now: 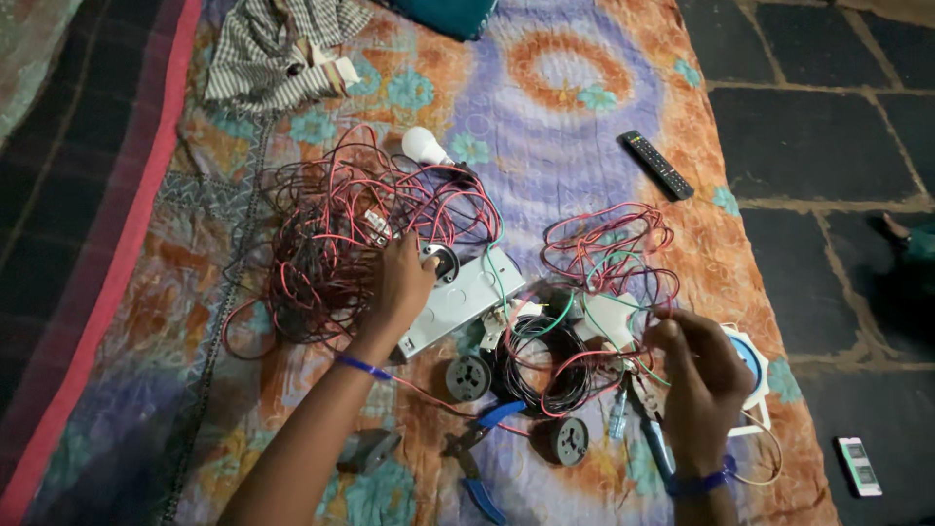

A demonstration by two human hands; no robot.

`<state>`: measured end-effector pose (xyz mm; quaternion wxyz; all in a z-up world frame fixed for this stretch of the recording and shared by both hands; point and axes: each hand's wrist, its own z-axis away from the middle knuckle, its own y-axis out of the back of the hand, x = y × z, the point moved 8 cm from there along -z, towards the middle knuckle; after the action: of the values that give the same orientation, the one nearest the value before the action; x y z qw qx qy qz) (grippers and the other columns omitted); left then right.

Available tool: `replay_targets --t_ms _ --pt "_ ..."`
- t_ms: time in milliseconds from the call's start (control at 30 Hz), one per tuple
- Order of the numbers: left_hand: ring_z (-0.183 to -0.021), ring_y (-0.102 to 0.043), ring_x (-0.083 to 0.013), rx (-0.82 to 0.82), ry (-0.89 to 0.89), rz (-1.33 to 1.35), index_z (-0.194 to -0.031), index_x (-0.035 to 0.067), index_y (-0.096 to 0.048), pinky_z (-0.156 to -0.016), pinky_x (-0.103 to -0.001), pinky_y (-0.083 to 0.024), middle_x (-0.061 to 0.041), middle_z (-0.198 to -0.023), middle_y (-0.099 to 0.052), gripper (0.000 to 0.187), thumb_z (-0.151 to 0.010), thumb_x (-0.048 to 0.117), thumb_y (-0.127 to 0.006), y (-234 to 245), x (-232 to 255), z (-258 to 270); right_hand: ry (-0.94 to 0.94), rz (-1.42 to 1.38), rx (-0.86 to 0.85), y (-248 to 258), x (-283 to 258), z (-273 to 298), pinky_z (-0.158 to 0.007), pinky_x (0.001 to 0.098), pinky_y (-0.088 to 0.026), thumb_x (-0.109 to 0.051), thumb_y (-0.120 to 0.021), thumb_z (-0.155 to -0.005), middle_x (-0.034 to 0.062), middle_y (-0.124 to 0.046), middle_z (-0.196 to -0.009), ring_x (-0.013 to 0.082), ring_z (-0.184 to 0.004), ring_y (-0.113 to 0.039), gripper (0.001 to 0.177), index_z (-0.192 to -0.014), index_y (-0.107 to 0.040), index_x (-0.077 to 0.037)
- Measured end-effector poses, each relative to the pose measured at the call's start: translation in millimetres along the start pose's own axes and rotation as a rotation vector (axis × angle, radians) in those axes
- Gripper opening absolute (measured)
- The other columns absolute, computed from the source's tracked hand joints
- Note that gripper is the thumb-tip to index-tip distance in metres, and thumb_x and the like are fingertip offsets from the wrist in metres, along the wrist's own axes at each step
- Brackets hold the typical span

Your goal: The person uses pliers to strip insulation from electrical wires and then connects the exposed ends to a socket component. They manipulate the wires and socket by hand to secure the connections.

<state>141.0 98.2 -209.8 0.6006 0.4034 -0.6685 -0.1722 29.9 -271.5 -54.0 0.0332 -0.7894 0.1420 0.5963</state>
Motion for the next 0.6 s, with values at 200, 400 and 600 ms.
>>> replay_targets --t_ms 200,400,600 --pt "-0.08 -0.075 -0.0341 0.041 -0.01 0.217 -0.096 0.004 -0.079 -0.07 -0.042 -0.058 -0.019 -0.088 -0.076 0.02 -0.077 0.002 -0.072 -11.3 -21.5 -8.6 0.016 0.122 -0.098 -15.1 17.8 10.5 -0.074 0.0231 -0.056 -0.009 -0.069 -0.099 0.0075 -0.075 -0.098 0.0098 -0.084 -0.069 0.02 -0.113 -0.071 0.005" --pt "-0.077 -0.075 -0.0324 -0.214 -0.134 0.263 -0.1 0.007 -0.079 -0.068 -0.04 -0.059 -0.018 -0.089 -0.075 0.025 -0.076 0.008 -0.076 14.2 26.8 -1.3 -0.22 0.192 -0.23 -45.4 80.4 37.8 -0.06 0.0236 -0.049 -0.014 -0.075 -0.093 0.0062 -0.073 -0.08 0.0089 -0.068 -0.063 0.023 -0.109 -0.078 0.003" --pt "-0.09 -0.071 -0.0365 -0.253 -0.313 0.22 -0.096 0.008 -0.081 -0.082 -0.044 -0.056 -0.018 -0.094 -0.074 0.017 -0.079 0.006 -0.076 0.9 53.4 14.7 -0.422 0.088 -0.295 -73.2 121.7 75.8 -0.058 0.0246 -0.054 -0.017 -0.074 -0.089 0.0022 -0.073 -0.078 0.0079 -0.066 -0.065 0.025 -0.107 -0.077 0.001"
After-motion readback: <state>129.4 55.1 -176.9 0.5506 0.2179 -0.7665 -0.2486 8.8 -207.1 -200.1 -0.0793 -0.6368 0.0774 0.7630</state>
